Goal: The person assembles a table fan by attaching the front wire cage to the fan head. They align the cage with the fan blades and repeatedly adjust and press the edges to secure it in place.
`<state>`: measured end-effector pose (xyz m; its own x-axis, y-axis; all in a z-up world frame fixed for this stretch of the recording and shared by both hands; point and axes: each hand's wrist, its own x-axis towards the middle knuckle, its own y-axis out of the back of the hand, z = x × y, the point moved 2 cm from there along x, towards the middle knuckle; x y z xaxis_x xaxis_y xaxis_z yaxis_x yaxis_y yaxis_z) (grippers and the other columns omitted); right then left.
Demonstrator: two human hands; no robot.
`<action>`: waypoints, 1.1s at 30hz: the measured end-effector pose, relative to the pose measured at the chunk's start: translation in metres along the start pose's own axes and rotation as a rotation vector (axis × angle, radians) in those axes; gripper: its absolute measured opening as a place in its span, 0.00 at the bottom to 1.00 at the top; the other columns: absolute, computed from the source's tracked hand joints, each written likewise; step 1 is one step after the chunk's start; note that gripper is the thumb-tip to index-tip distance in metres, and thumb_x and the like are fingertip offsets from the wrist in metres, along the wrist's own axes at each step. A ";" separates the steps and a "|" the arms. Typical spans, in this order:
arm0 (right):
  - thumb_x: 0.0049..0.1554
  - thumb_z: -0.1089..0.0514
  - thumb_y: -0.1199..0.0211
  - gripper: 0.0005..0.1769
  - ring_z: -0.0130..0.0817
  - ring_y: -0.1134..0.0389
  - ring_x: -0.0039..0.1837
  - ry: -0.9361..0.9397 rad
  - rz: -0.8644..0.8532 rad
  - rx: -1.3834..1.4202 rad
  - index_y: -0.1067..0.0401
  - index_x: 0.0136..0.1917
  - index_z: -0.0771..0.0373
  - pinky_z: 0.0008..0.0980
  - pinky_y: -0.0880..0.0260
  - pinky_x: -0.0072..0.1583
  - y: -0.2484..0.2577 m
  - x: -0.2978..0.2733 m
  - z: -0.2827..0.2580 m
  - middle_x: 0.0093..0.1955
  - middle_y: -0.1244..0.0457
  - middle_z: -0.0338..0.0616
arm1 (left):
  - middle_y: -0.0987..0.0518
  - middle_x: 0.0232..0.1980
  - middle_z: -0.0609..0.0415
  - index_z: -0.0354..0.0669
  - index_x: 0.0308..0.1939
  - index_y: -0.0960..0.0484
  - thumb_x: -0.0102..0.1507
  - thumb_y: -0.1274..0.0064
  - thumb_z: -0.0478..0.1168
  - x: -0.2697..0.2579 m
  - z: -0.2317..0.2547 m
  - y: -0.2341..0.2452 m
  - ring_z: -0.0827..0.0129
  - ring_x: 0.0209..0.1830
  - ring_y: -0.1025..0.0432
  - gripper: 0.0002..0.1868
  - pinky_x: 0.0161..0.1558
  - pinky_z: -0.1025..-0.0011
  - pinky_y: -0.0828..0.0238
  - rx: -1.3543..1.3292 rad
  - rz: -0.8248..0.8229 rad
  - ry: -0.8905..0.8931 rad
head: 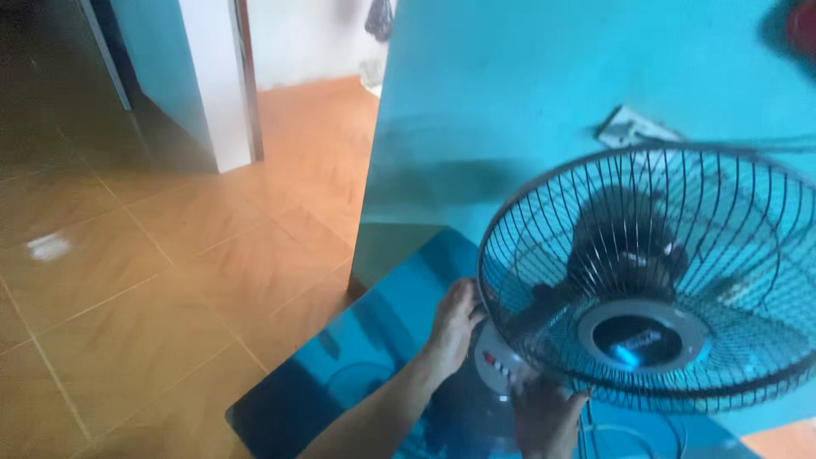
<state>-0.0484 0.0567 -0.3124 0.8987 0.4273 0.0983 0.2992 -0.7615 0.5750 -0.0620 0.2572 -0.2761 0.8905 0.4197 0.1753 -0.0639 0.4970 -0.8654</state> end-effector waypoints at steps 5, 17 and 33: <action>0.60 0.39 0.47 0.23 0.38 0.33 0.65 0.126 -0.412 -0.037 0.29 0.62 0.51 0.46 0.35 0.64 0.061 -0.043 -0.080 0.63 0.34 0.38 | 0.22 0.53 0.55 0.39 0.57 0.25 0.72 0.52 0.48 0.004 0.012 -0.012 0.73 0.53 0.28 0.17 0.58 0.66 0.32 0.114 -0.079 -0.151; 0.54 0.35 0.47 0.22 0.39 0.28 0.61 1.520 0.375 -1.392 0.26 0.54 0.46 0.50 0.33 0.64 0.063 0.060 -0.405 0.58 0.32 0.40 | 0.21 0.51 0.55 0.32 0.57 0.21 0.71 0.48 0.41 0.046 0.017 -0.025 0.74 0.52 0.29 0.16 0.58 0.72 0.34 0.177 0.033 -0.306; 0.58 0.29 0.45 0.26 0.29 0.24 0.48 0.491 -0.268 -1.687 0.22 0.50 0.49 0.38 0.21 0.52 0.046 0.122 -0.383 0.43 0.29 0.34 | 0.23 0.45 0.56 0.35 0.53 0.22 0.72 0.47 0.41 0.047 0.022 -0.021 0.77 0.42 0.29 0.12 0.45 0.74 0.29 -0.048 -0.104 -0.120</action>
<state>-0.0474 0.2601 0.0370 0.6214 0.7770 -0.1006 -0.4992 0.4915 0.7136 -0.0283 0.2828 -0.2393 0.8311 0.4565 0.3176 0.0503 0.5071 -0.8604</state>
